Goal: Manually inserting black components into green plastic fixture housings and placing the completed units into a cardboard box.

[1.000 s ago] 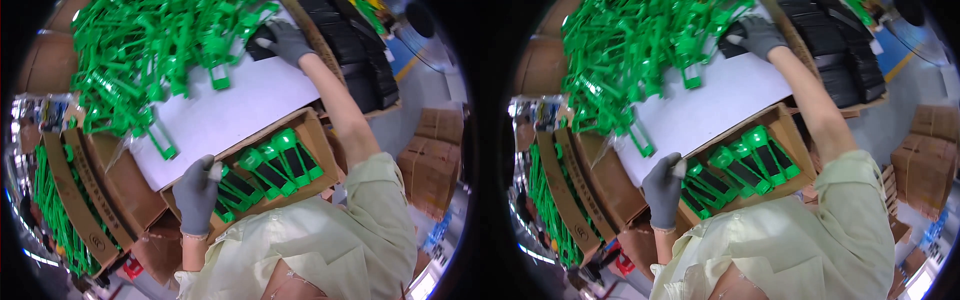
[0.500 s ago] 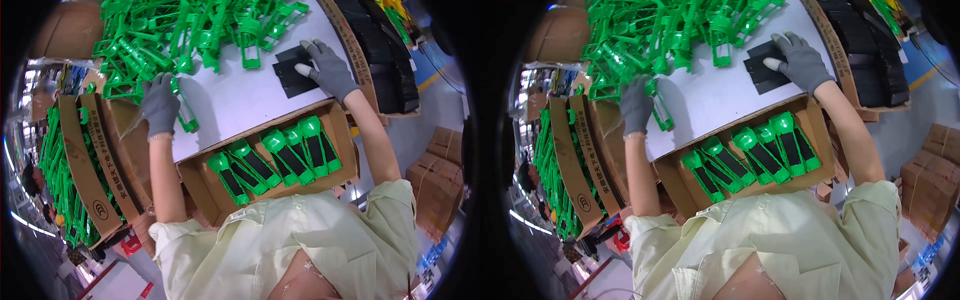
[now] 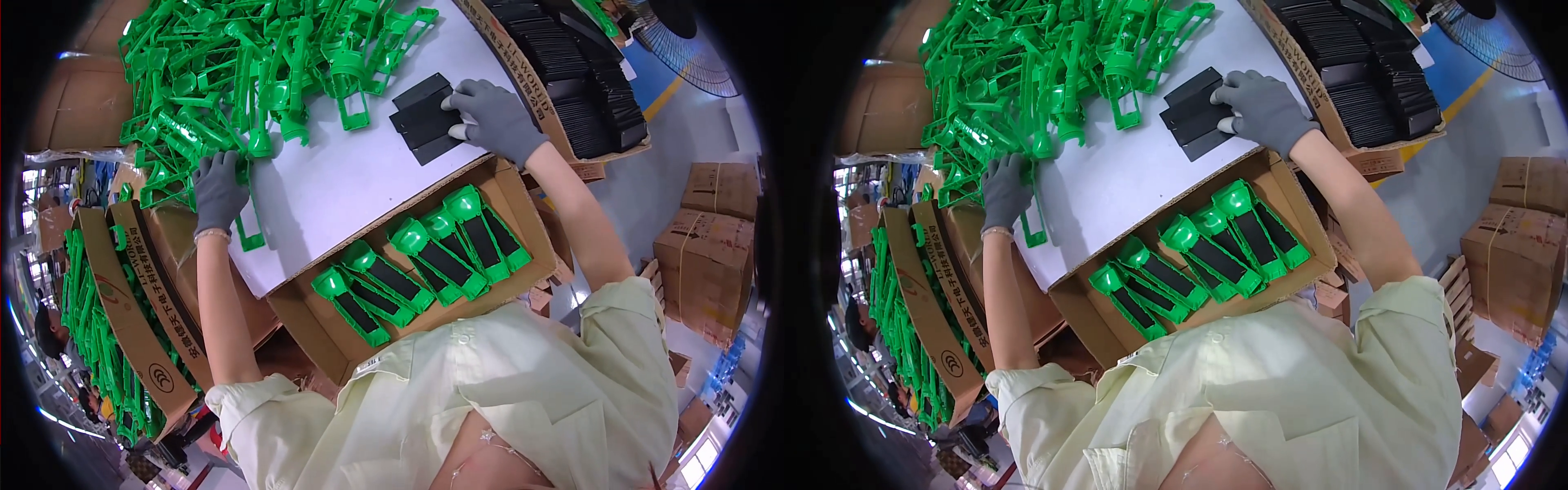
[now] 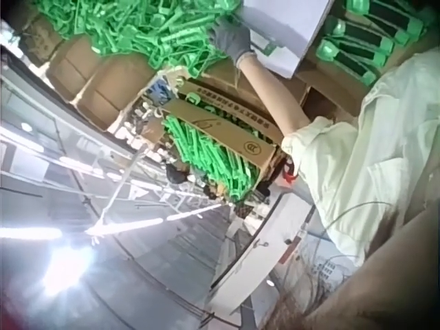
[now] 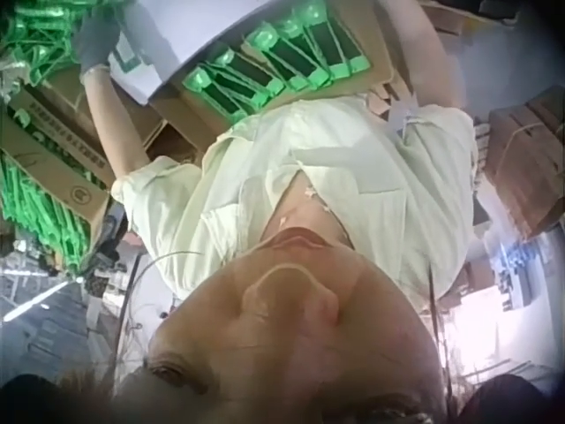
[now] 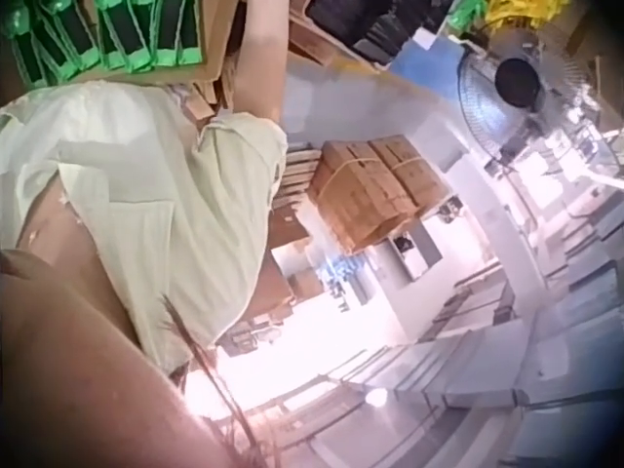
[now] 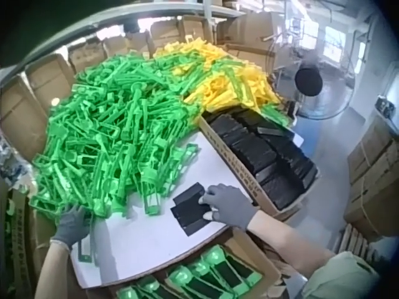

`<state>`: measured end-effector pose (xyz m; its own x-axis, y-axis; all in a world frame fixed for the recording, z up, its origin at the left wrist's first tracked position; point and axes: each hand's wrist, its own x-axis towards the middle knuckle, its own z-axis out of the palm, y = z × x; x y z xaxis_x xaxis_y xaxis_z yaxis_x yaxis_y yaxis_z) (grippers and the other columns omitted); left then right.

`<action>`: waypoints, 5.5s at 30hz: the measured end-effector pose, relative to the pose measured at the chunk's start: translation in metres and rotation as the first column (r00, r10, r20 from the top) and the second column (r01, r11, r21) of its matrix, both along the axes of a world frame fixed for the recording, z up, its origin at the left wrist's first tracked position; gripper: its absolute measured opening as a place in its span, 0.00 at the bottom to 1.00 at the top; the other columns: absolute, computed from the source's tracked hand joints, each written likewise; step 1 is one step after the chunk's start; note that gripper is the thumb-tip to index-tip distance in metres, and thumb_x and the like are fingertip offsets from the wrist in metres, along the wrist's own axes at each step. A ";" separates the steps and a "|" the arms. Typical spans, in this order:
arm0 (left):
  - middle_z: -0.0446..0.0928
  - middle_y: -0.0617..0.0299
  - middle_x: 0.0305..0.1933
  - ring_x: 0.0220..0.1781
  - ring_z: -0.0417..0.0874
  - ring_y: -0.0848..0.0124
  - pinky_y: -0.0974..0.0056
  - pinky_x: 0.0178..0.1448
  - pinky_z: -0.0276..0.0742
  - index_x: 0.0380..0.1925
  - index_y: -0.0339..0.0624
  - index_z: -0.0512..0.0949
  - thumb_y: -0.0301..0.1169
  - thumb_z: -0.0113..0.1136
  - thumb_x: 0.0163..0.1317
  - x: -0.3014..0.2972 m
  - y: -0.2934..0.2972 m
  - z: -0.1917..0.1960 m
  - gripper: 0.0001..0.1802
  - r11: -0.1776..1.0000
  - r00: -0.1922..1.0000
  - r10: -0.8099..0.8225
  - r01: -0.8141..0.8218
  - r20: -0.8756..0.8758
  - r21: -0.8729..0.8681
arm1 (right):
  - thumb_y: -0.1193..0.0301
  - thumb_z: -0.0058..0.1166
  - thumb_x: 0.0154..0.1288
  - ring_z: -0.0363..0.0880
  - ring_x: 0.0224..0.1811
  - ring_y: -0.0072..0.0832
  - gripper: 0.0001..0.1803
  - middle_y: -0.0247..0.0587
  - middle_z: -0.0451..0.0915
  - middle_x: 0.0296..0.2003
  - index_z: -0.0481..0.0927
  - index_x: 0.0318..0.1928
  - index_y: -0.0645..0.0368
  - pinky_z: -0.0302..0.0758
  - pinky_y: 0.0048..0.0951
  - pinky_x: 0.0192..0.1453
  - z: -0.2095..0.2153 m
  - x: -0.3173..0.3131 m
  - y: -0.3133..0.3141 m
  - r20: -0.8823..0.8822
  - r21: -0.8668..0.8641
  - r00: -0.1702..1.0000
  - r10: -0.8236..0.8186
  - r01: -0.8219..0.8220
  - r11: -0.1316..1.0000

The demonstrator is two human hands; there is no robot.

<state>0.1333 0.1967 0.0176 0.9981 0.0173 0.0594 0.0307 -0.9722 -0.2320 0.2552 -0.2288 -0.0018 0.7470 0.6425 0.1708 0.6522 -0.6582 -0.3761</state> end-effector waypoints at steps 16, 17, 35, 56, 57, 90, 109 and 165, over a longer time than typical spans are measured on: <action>0.73 0.53 0.51 0.51 0.73 0.54 0.53 0.55 0.72 0.59 0.48 0.67 0.31 0.69 0.38 -0.029 -0.042 0.005 0.41 0.981 0.992 -0.032 0.008 -0.123 -0.195 | 0.63 0.64 0.49 0.76 0.46 0.31 0.14 0.30 0.77 0.41 0.80 0.38 0.48 0.69 0.35 0.53 0.003 0.008 0.006 0.069 -0.140 0.993 0.092 -0.082 0.987; 0.74 0.54 0.49 0.52 0.72 0.54 0.54 0.56 0.71 0.58 0.48 0.67 0.33 0.70 0.38 -0.028 -0.039 0.010 0.40 0.944 0.982 0.060 -0.115 -0.181 -0.310 | 0.63 0.65 0.48 0.76 0.46 0.31 0.13 0.30 0.76 0.40 0.78 0.35 0.49 0.69 0.36 0.52 0.005 0.009 0.007 0.039 -0.136 0.995 0.088 -0.082 0.987; 0.80 0.51 0.42 0.33 0.84 0.68 0.72 0.30 0.79 0.48 0.29 0.76 0.24 0.56 0.63 -0.113 -0.157 0.057 0.14 -0.447 0.904 0.296 -0.155 -0.309 -0.881 | 0.69 0.51 0.66 0.69 0.20 0.11 0.11 0.30 0.76 0.22 0.75 0.45 0.60 0.64 0.14 0.23 0.096 -0.101 0.020 -0.754 0.482 0.586 0.297 0.185 0.857; 0.81 0.52 0.33 0.30 0.83 0.68 0.72 0.30 0.77 0.45 0.26 0.76 0.23 0.56 0.61 -0.111 -0.218 0.065 0.14 -0.360 0.892 0.206 -0.313 -0.402 -0.879 | 0.57 0.63 0.56 0.79 0.23 0.29 0.22 0.37 0.78 0.23 0.75 0.46 0.56 0.73 0.27 0.29 0.075 -0.131 0.011 0.011 0.169 0.990 -0.142 0.138 0.976; 0.81 0.52 0.32 0.30 0.83 0.68 0.72 0.29 0.77 0.45 0.26 0.77 0.21 0.56 0.60 -0.116 -0.216 0.063 0.13 -0.340 0.922 0.152 -0.290 -0.357 -0.894 | 0.55 0.65 0.53 0.80 0.24 0.29 0.25 0.36 0.79 0.23 0.75 0.48 0.53 0.73 0.27 0.29 0.082 -0.128 0.011 -0.059 0.312 0.987 -0.151 0.162 0.936; 0.79 0.52 0.40 0.49 0.77 0.53 0.55 0.45 0.75 0.43 0.49 0.79 0.41 0.64 0.53 0.048 -0.066 0.050 0.18 0.959 0.910 -0.142 0.223 0.389 -0.172 | 0.67 0.65 0.44 0.77 0.40 0.35 0.15 0.35 0.75 0.33 0.76 0.33 0.54 0.74 0.36 0.41 0.010 -0.011 0.018 -0.072 -0.182 0.995 0.064 -0.076 0.980; 0.79 0.49 0.44 0.33 0.83 0.67 0.73 0.29 0.76 0.44 0.33 0.71 0.27 0.56 0.63 -0.040 -0.132 0.064 0.12 -0.159 0.862 0.500 0.188 0.085 -0.969 | 0.70 0.57 0.62 0.74 0.24 0.15 0.10 0.32 0.75 0.23 0.74 0.39 0.63 0.70 0.19 0.28 0.076 -0.063 0.012 -0.571 0.523 0.799 0.187 0.179 0.833; 0.81 0.55 0.37 0.30 0.83 0.69 0.69 0.34 0.83 0.43 0.27 0.79 0.14 0.60 0.54 -0.123 -0.216 0.043 0.14 -0.381 0.913 0.125 -0.318 -0.389 -0.868 | 0.57 0.66 0.52 0.77 0.21 0.31 0.20 0.32 0.78 0.21 0.78 0.40 0.55 0.72 0.29 0.27 0.052 -0.137 -0.009 -0.202 0.255 0.979 0.026 0.027 0.967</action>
